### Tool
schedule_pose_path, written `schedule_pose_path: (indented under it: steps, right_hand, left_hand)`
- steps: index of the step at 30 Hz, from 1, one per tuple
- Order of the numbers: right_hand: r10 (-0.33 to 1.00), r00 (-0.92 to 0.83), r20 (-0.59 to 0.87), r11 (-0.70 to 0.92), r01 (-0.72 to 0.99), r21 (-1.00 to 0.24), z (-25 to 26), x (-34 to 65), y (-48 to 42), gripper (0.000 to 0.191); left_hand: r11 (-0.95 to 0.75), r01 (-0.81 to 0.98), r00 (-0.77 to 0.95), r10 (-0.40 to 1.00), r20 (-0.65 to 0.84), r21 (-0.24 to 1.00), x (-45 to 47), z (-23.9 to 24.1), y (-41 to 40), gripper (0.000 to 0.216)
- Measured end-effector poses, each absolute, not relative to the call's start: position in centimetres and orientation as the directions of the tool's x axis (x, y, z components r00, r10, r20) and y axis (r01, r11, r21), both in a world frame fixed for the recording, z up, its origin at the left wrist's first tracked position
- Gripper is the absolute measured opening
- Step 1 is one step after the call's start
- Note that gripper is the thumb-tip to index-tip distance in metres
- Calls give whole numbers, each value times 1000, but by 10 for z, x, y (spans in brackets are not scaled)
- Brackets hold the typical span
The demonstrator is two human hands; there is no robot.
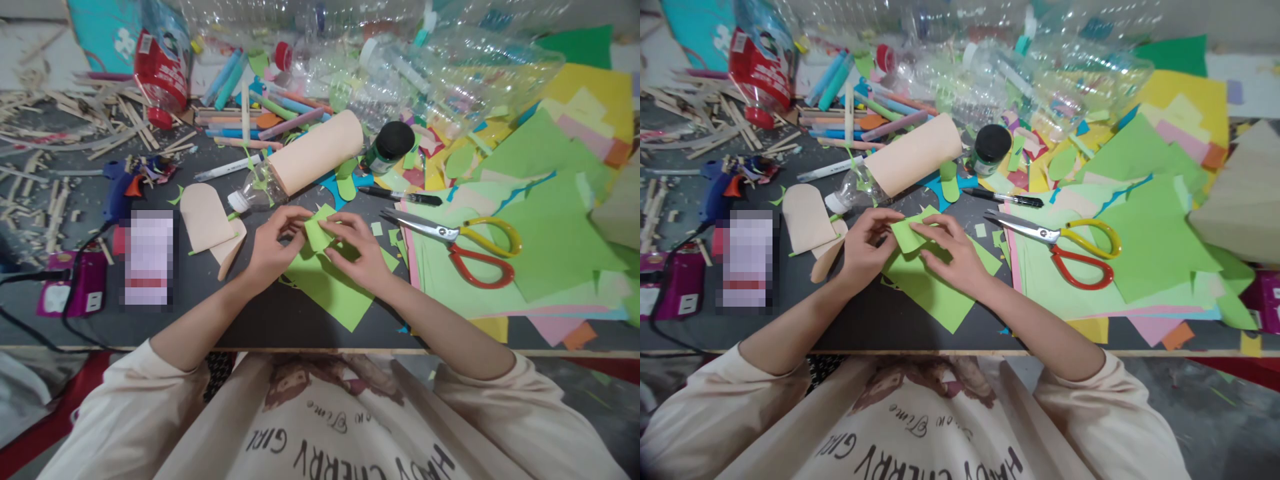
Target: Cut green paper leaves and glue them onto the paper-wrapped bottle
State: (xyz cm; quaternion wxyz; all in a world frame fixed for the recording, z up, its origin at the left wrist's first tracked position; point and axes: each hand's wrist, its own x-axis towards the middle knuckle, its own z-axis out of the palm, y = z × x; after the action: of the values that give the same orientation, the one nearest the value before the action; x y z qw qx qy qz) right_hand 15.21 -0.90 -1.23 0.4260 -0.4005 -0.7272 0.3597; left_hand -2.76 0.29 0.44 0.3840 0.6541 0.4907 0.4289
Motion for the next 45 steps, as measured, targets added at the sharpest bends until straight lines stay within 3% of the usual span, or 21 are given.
schedule_pose_path:
  steps: [5, 8, 12, 17, 21, 26, 29, 31, 36, 39, 43, 45]
  right_hand:
    - [969, -84, 232, 244, 206, -948, -11, 156, -4, 16]
    - [994, -24, 108, 110, 129, -985, -13, 157, -1, 19]
    - [988, -152, 14, 14, 2, -1000, -15, 153, -3, 34]
    - [914, -400, -76, -89, -15, -996, -15, 151, -6, 49]
    - [907, -417, -51, -54, 6, -999, -14, 152, -7, 48]
    - [970, -226, 84, 117, 133, -984, -7, 155, 3, 28]
    - [950, -201, 239, 301, 382, -874, 9, 159, 26, 21]
    - [884, -329, 332, 465, 555, -690, 21, 157, 48, 23]
    - [712, -662, 234, 701, 650, -293, 27, 132, 101, 49]
    - [671, -722, 167, 741, 647, -180, 24, 112, 116, 54]
    - [723, -689, 53, 691, 719, -82, 51, 104, 121, 57]
    - [753, -650, 102, 656, 754, -35, 79, 111, 118, 63]
  left_hand:
    - [-131, 234, 278, 959, 63, 963, -27, 5, 1, 19]
    - [-133, 237, 270, 960, 66, 962, -28, 7, 1, 20]
    - [-150, 234, 258, 962, 88, 960, -28, 5, 4, 25]
    - [-42, 254, 355, 933, -53, 966, -25, -1, 4, 43]
    - [-6, 240, 278, 959, -63, 971, -25, -4, 2, 43]
    - [4, 130, 111, 994, -18, 992, -28, -6, 6, 36]
    - [-13, 118, 62, 998, 5, 993, -30, -9, 6, 34]
    - [-40, 156, 61, 998, 31, 987, -30, -9, 5, 33]
    - [-249, 420, 183, 965, 187, 873, -31, -6, -1, 31]
    - [-348, 499, 291, 930, 225, 794, -32, -3, -2, 32]
    - [-335, 518, 292, 934, 206, 787, -31, -2, -1, 30]
    - [-297, 510, 255, 949, 188, 807, -31, -3, 0, 31]
